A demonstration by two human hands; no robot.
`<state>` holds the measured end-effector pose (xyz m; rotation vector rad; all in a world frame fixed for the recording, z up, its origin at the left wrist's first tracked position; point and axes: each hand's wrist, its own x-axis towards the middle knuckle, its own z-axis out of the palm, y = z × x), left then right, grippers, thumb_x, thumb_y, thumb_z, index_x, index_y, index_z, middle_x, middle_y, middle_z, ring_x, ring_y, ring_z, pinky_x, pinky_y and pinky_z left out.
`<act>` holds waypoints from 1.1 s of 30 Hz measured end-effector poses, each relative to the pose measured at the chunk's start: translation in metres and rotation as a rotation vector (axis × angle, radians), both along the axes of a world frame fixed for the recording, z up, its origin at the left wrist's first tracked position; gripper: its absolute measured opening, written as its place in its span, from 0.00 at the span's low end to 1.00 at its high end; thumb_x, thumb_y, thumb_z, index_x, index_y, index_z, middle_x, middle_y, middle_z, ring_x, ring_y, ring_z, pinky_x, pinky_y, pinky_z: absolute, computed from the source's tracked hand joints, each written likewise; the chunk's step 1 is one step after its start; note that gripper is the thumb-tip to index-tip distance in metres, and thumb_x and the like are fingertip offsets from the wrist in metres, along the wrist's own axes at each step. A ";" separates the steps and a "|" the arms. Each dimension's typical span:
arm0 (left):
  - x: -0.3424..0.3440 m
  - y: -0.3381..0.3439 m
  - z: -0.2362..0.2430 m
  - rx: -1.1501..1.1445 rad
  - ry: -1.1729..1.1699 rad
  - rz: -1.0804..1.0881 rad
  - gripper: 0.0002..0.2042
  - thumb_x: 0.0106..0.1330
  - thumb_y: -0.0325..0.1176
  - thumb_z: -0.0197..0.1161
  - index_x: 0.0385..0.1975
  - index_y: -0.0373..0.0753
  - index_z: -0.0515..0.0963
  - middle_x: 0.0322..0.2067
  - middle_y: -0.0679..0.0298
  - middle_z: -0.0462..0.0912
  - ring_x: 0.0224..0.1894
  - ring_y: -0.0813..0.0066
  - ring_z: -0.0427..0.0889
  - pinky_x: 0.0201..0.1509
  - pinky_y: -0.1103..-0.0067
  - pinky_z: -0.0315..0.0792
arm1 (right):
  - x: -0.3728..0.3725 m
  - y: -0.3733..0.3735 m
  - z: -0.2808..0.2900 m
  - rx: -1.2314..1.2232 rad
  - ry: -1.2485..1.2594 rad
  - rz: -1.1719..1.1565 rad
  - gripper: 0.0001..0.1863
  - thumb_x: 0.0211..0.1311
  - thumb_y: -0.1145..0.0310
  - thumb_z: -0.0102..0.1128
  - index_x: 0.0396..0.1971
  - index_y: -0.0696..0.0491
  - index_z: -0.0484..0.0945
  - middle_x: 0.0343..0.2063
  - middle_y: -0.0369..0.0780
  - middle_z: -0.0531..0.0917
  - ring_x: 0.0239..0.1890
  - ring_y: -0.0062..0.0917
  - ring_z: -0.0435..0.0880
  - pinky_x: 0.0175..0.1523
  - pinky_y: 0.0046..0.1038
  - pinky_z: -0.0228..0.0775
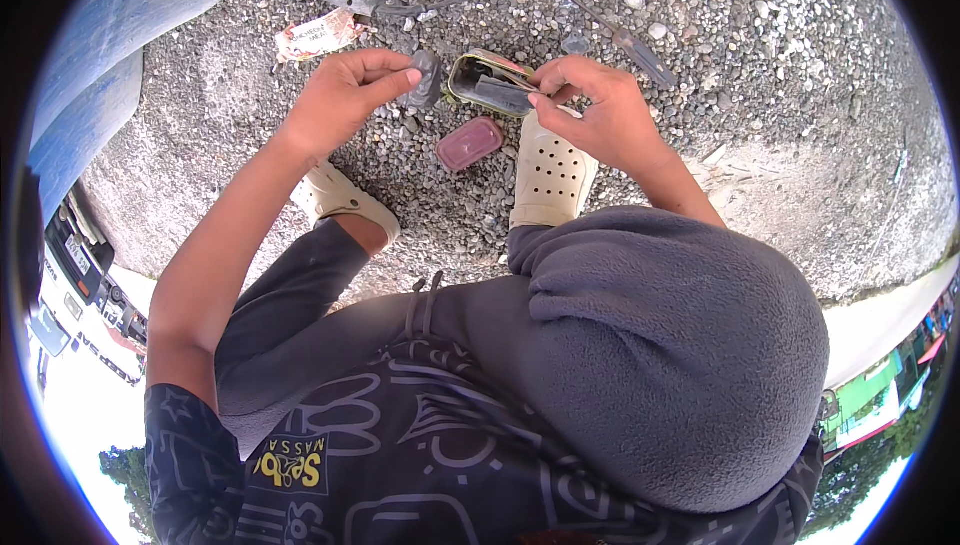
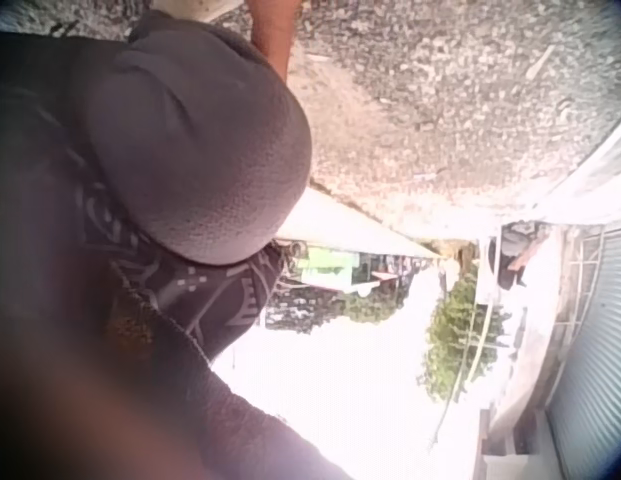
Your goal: The person sits on a gravel surface and works on a disassembled power tool. They open a small container, remove a small component, and use a screwdriver to adjust parts of the tool's casing.
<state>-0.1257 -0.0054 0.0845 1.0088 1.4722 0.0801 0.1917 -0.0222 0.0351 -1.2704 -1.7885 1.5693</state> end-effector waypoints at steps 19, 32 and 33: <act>0.027 -0.002 -0.001 -0.117 -0.276 0.266 0.14 0.66 0.39 0.77 0.41 0.34 0.88 0.32 0.68 0.87 0.30 0.86 0.78 0.37 0.84 0.70 | -0.026 0.007 0.006 0.205 -0.121 -0.036 0.19 0.60 0.57 0.79 0.45 0.52 0.87 0.41 0.35 0.86 0.36 0.24 0.86 0.40 0.26 0.81; 0.070 0.010 -0.025 0.185 -0.223 0.123 0.16 0.71 0.44 0.71 0.43 0.35 0.87 0.32 0.63 0.88 0.33 0.82 0.81 0.41 0.79 0.76 | -0.023 0.018 0.019 -0.249 0.029 -0.105 0.16 0.76 0.60 0.66 0.53 0.56 0.86 0.36 0.38 0.91 0.38 0.18 0.88 0.45 0.24 0.81; 0.071 0.010 -0.027 0.192 -0.214 0.117 0.16 0.71 0.44 0.71 0.43 0.35 0.87 0.32 0.63 0.88 0.33 0.82 0.81 0.41 0.79 0.76 | -0.022 0.019 0.019 -0.265 0.009 -0.097 0.16 0.76 0.60 0.65 0.52 0.56 0.86 0.36 0.38 0.91 0.38 0.18 0.88 0.45 0.24 0.81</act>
